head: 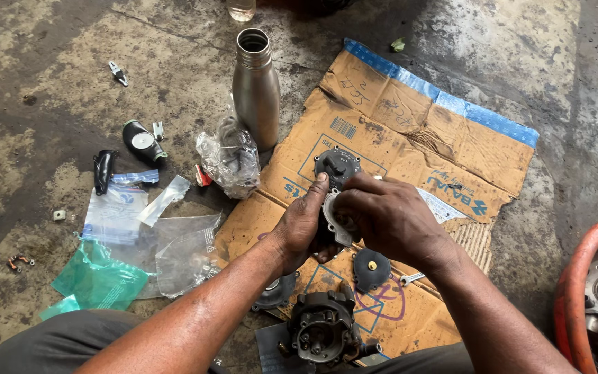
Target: The person sits on the floor and uses a screwdriver to clean the inside of a metal engine casing. They then pick up and inspect various small engine components, including springs and screws, from a plastic bag and the cardboard surface.
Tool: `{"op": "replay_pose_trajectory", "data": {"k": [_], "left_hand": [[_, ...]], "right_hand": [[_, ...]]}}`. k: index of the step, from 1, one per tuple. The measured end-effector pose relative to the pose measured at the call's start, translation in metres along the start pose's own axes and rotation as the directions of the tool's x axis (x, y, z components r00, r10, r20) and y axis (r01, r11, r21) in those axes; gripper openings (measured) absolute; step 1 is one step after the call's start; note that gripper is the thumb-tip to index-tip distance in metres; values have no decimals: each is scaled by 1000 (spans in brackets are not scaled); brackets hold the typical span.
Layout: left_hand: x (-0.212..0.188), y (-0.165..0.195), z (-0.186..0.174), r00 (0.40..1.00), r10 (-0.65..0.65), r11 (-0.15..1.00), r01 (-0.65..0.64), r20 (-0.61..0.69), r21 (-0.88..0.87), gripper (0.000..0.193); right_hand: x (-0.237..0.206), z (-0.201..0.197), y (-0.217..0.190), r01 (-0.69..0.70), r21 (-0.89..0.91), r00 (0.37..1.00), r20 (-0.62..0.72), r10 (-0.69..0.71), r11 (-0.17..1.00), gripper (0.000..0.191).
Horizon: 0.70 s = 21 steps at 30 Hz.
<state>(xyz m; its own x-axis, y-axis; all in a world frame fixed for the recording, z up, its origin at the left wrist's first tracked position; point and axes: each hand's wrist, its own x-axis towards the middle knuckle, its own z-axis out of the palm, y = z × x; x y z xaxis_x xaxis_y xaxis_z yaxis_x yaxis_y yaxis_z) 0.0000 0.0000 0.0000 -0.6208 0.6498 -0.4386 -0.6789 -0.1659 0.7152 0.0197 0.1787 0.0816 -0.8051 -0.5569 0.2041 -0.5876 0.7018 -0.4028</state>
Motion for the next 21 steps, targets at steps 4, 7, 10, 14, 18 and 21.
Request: {"op": "replay_pose_trajectory", "data": {"k": [4,7,10,14,18,21], "left_hand": [[-2,2,3,998,-10,998,14,-69,53,83],[0,3,3,996,-13,995,22,-90,100,80],[-1,5,5,992,-8,989,27,-129,148,78],[2,3,3,991,24,994,-9,-134,109,78],[10,-1,0,989,43,997,-32,-143,77,74],[17,-7,-3,980,47,990,-21,-191,138,72]], "right_hand": [[10,-6,-10,-64,-196,965,239,111,979,35],[11,-9,-10,-111,-240,926,328,189,964,33],[12,-15,-9,-180,-126,941,268,208,976,12],[11,-11,-8,-133,-196,972,164,166,972,22],[11,-6,-10,-97,-289,956,240,170,953,33],[9,-5,-4,-143,-168,957,228,180,975,22]]}}
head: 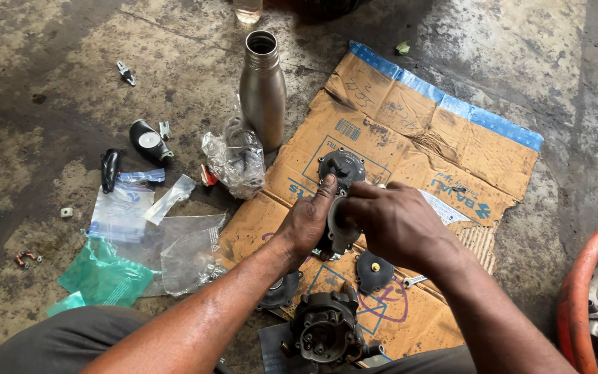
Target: The person sits on the floor and uses a screwdriver to clean the inside of a metal engine casing. They then pick up and inspect various small engine components, including springs and screws, from a plastic bag and the cardboard surface.
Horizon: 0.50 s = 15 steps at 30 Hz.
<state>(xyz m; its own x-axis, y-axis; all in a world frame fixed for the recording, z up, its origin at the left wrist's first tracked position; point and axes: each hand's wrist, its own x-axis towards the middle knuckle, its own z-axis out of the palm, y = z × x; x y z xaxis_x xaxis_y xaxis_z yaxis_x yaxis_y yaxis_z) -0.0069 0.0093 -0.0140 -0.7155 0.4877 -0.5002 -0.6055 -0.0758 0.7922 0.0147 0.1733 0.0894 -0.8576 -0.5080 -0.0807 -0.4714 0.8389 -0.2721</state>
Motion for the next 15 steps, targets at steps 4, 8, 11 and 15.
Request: {"op": "replay_pose_trajectory", "data": {"k": [4,8,11,15], "left_hand": [[15,-10,-1,995,90,986,-83,39,-148,69],[23,-19,-6,981,92,922,-20,169,-386,57],[25,-24,-9,976,115,938,-45,187,-343,56],[26,-24,-8,990,121,935,-90,68,-343,53]], "right_hand": [[-4,15,8,-113,266,972,-168,161,957,9],[-4,20,10,-183,143,961,-181,208,973,9],[-2,21,8,-149,4,980,-131,148,989,12],[4,24,6,-89,30,991,-94,92,996,12]]}}
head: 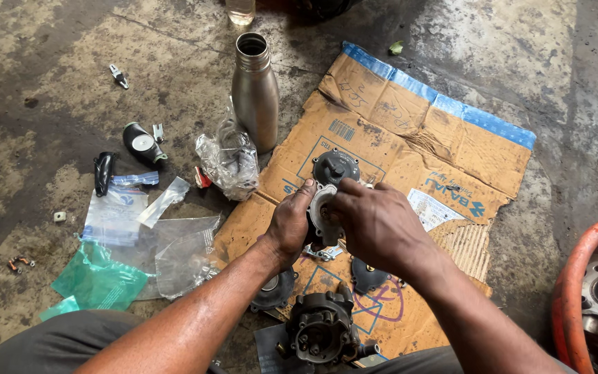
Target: The person sits on the floor and uses a screwdriver to clean the inside of a metal engine casing. They then pick up and inspect various small engine components, including springs and screws, from a plastic bag and the cardboard surface.
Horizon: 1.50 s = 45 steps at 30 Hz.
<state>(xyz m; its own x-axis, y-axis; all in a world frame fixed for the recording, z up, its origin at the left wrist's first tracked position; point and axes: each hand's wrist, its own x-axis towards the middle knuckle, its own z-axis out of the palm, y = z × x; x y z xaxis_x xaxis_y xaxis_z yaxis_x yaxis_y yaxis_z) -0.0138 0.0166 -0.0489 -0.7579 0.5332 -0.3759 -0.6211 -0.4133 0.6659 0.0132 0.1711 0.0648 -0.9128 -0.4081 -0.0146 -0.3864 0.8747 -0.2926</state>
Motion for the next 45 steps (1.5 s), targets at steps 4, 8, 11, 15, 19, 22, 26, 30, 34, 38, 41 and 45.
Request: {"op": "replay_pose_trajectory", "data": {"k": [4,8,11,15,19,22,26,30,34,38,41,45], "left_hand": [[-8,5,5,993,-104,994,105,-59,9,53],[-11,16,6,993,-115,990,117,22,-82,53],[-11,22,2,994,-81,995,86,78,-60,57],[-11,30,-1,999,-24,999,25,31,-38,57],[-12,46,-3,988,65,993,-77,-140,-84,55],[-16,57,-5,985,156,988,-157,-74,1,62],[-21,57,-1,986,163,986,-164,-47,-12,63],[-22,58,5,996,60,992,-53,60,-113,64],[-28,58,10,979,75,990,-50,190,-133,56],[-30,57,14,982,71,984,-40,175,-176,54],[-27,58,11,992,77,983,-59,99,-173,55],[-21,52,7,999,50,994,-49,3,-95,57]], "right_hand": [[4,1,-5,-20,149,994,-100,36,989,10],[6,-1,-11,21,144,962,-272,19,989,9],[9,-2,-11,-63,229,956,-265,125,971,12],[14,-1,-3,-285,463,913,-135,384,839,17],[15,-6,10,-511,365,827,-39,561,778,22],[14,-7,17,-486,509,838,41,544,710,22],[15,3,23,-432,680,803,-11,596,593,19],[18,18,35,-360,806,793,0,609,470,18],[18,32,49,-182,873,890,-48,453,452,17],[20,42,52,-291,889,891,118,438,354,17],[21,36,48,-314,865,897,135,421,391,18],[14,13,38,-182,808,917,-67,394,560,18]]}}
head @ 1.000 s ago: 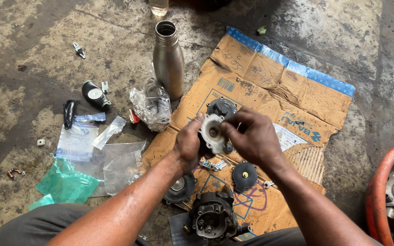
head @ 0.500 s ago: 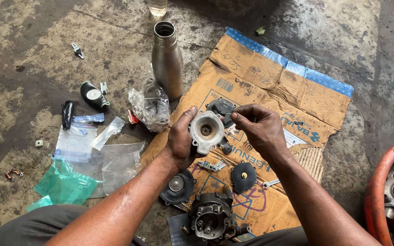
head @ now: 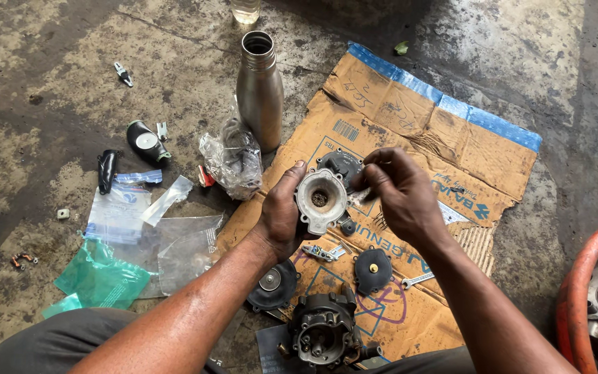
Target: The person sits on the floor and uses a screwdriver to clean the inside of a metal engine casing. They then pick up and inspect various small engine components, including springs and screws, from a plastic bag and the cardboard surface.
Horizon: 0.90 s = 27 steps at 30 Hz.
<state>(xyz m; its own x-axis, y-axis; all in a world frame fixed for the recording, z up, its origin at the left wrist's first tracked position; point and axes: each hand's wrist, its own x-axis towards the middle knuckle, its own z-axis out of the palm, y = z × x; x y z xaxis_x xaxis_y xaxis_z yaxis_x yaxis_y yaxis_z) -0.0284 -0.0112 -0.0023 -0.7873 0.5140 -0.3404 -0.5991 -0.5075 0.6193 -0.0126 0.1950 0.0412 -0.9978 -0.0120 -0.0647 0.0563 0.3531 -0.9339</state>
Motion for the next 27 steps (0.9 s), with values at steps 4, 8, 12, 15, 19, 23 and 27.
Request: {"op": "replay_pose_trajectory", "data": {"k": [4,8,12,15,19,23,27], "left_hand": [[5,-10,-4,999,18,986,-13,-29,164,58],[6,-14,-3,995,-7,998,1,95,57,55],[3,-12,3,991,-29,999,31,129,-12,52],[2,-11,6,986,-41,999,44,164,-17,54],[3,-15,7,983,-61,998,59,171,17,59],[5,-21,11,981,-65,998,60,185,33,59],[5,-21,11,985,-29,1000,27,171,11,57]], "right_hand": [[-16,-6,-19,408,-249,908,8,-419,879,13],[-24,1,-24,258,-338,961,-7,-276,905,13],[-27,5,-23,232,-380,966,-14,-256,896,16],[-26,3,-20,222,-354,970,-17,-244,909,17],[-24,2,-14,190,-377,973,-50,-225,906,17],[-25,3,-9,329,-400,934,7,-356,856,14],[-24,6,-10,297,-416,935,-53,-349,860,12]]}}
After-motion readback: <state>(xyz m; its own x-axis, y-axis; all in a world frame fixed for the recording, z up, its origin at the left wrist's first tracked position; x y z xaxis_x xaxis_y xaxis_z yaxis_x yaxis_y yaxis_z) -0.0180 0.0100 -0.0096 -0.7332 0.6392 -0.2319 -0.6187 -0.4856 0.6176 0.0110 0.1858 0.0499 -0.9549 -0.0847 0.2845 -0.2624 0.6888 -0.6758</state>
